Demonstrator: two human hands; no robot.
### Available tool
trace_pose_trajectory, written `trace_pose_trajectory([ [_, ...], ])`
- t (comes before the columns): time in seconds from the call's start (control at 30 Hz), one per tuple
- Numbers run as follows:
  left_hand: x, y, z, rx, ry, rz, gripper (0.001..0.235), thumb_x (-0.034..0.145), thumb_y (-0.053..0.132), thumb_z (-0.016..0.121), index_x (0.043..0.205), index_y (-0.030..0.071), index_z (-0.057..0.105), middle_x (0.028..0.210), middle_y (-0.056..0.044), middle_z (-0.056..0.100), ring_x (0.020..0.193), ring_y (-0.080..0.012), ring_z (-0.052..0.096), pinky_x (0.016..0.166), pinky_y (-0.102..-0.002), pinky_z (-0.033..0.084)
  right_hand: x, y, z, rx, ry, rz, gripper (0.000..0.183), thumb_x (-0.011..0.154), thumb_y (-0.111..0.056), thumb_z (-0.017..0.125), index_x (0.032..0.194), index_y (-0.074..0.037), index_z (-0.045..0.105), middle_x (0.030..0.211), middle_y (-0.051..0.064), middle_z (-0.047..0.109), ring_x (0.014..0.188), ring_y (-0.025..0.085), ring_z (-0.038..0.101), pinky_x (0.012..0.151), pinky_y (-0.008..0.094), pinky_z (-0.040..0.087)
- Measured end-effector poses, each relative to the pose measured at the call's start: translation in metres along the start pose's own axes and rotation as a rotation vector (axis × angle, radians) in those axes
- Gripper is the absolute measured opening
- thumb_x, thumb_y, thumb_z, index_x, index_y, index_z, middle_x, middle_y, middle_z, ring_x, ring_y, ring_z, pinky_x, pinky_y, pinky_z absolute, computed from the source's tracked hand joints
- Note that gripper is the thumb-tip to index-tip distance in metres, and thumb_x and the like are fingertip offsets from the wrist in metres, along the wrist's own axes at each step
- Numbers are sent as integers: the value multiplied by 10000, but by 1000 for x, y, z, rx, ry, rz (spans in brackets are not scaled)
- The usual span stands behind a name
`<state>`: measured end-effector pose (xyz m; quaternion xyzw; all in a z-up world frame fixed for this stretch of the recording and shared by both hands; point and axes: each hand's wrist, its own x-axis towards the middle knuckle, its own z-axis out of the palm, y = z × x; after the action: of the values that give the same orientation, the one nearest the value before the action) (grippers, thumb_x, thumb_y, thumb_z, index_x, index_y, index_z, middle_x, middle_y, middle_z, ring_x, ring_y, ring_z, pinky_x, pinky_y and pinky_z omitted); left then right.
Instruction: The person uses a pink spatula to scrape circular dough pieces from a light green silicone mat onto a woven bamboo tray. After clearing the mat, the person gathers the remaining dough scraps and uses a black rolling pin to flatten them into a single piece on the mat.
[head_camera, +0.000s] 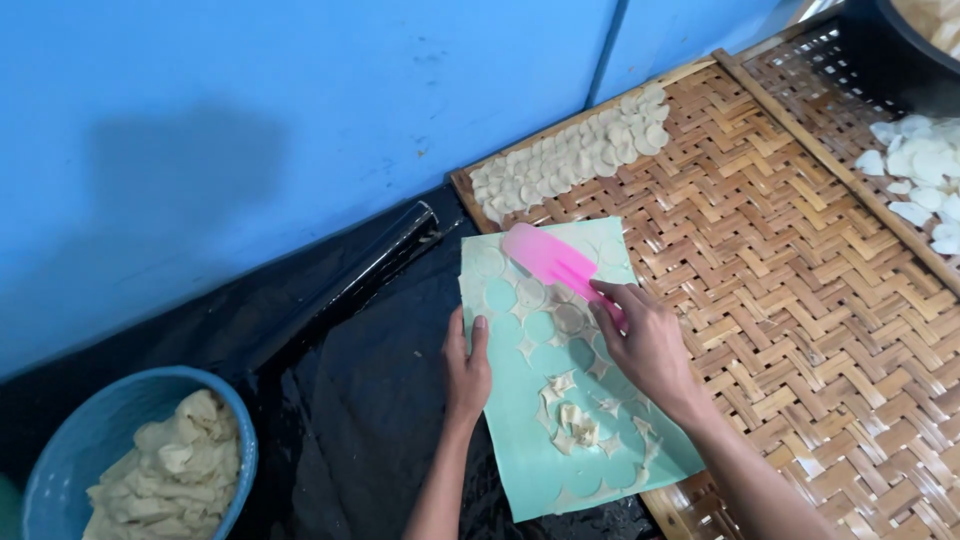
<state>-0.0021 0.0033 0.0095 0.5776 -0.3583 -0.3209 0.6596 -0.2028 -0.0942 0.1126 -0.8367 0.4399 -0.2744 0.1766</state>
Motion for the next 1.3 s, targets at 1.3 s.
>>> trace_pose_trajectory([
  [1.3,-1,-2,0,114,9,16,508,1080,321,448,1467,-6,489,1231,-184,696,1083,-259,717,844,-369,570,-7,27,22,541,-303,416,350,927,-213,675,1255,-89,691,911,68,756,608,125,674,520,301,569],
])
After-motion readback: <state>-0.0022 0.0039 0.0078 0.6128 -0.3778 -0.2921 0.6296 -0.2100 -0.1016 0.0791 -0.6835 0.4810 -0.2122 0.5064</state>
